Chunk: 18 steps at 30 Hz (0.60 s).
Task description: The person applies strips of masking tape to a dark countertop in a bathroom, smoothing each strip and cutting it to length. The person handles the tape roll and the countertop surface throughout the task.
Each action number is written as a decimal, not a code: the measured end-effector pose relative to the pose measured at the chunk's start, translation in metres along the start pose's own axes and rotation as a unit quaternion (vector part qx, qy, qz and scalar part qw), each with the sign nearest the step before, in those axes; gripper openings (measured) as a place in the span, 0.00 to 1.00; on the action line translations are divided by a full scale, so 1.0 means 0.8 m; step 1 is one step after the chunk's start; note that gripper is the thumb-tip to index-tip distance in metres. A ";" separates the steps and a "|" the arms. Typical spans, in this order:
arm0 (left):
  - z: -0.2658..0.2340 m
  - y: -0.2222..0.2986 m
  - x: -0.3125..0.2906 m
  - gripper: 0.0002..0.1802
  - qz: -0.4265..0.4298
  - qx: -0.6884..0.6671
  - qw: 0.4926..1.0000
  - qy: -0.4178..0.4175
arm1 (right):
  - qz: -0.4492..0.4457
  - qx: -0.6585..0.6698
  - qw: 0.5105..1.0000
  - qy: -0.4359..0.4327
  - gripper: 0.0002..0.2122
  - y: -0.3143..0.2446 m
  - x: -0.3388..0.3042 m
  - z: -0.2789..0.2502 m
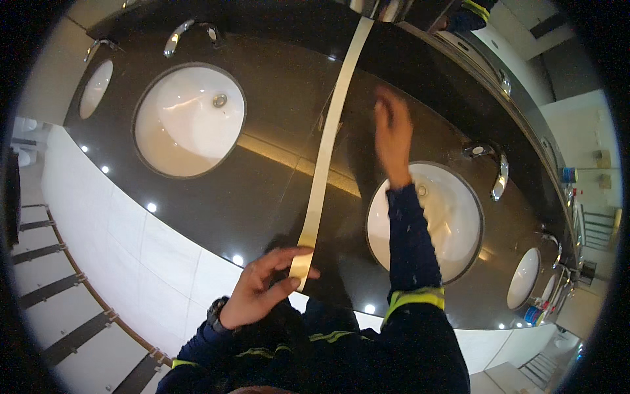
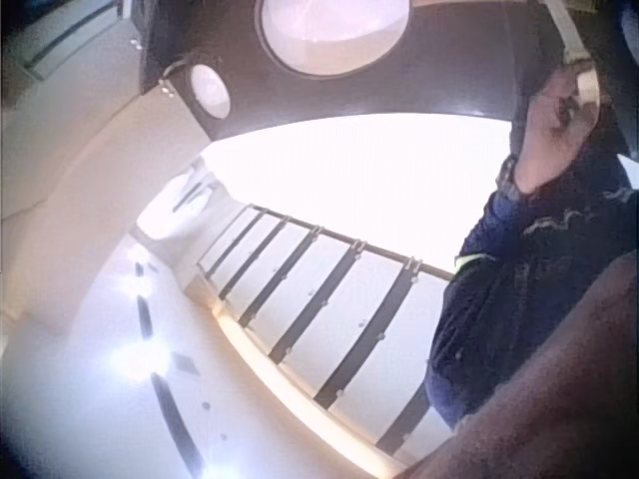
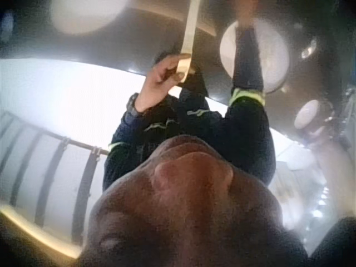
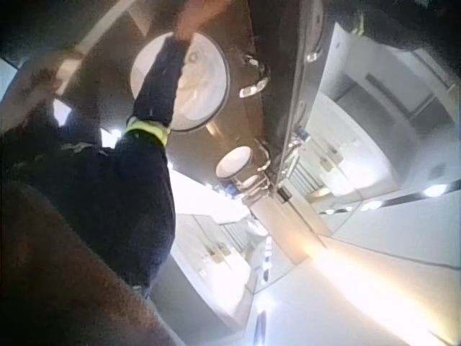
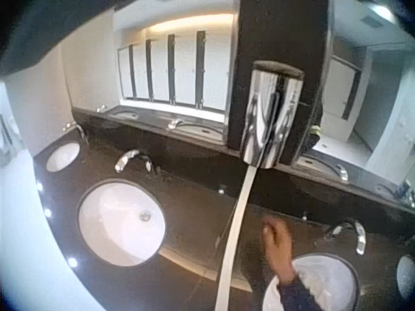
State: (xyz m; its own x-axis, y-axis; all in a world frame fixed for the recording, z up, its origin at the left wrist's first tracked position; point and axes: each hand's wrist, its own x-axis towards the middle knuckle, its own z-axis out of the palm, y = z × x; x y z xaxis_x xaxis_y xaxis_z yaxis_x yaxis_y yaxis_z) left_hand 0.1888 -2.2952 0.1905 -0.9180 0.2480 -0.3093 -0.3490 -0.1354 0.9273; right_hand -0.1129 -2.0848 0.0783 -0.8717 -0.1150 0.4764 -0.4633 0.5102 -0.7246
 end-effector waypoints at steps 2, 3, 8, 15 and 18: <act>0.001 0.017 0.007 0.27 0.002 -0.016 1.000 -0.025 | 0.124 0.080 0.985 -0.091 0.14 -0.026 -0.072 -0.016; 0.002 0.029 0.013 0.27 0.003 -0.031 0.999 -0.042 | 0.152 0.115 0.978 -0.088 0.12 -0.045 -0.099 -0.030; -0.011 0.041 0.040 0.27 0.009 -0.096 0.987 -0.131 | 0.236 0.322 0.916 0.036 0.29 -0.159 -0.238 -0.085; -0.063 0.044 0.103 0.28 -0.058 -0.141 0.950 -0.273 | 0.256 0.196 0.946 0.031 0.26 -0.290 -0.303 -0.021; -0.096 0.038 0.118 0.29 -0.063 -0.037 0.952 -0.298 | 0.298 0.149 0.939 0.081 0.15 -0.306 -0.288 0.013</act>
State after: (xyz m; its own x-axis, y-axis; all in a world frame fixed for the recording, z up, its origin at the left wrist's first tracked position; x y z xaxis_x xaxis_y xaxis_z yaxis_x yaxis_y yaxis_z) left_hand 0.0775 -2.3495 0.1734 -0.6060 0.7636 -0.2227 -0.4819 -0.1297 0.8666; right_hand 0.1996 -2.1922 0.1405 -0.9658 0.2593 -0.0055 0.0537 0.1789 -0.9824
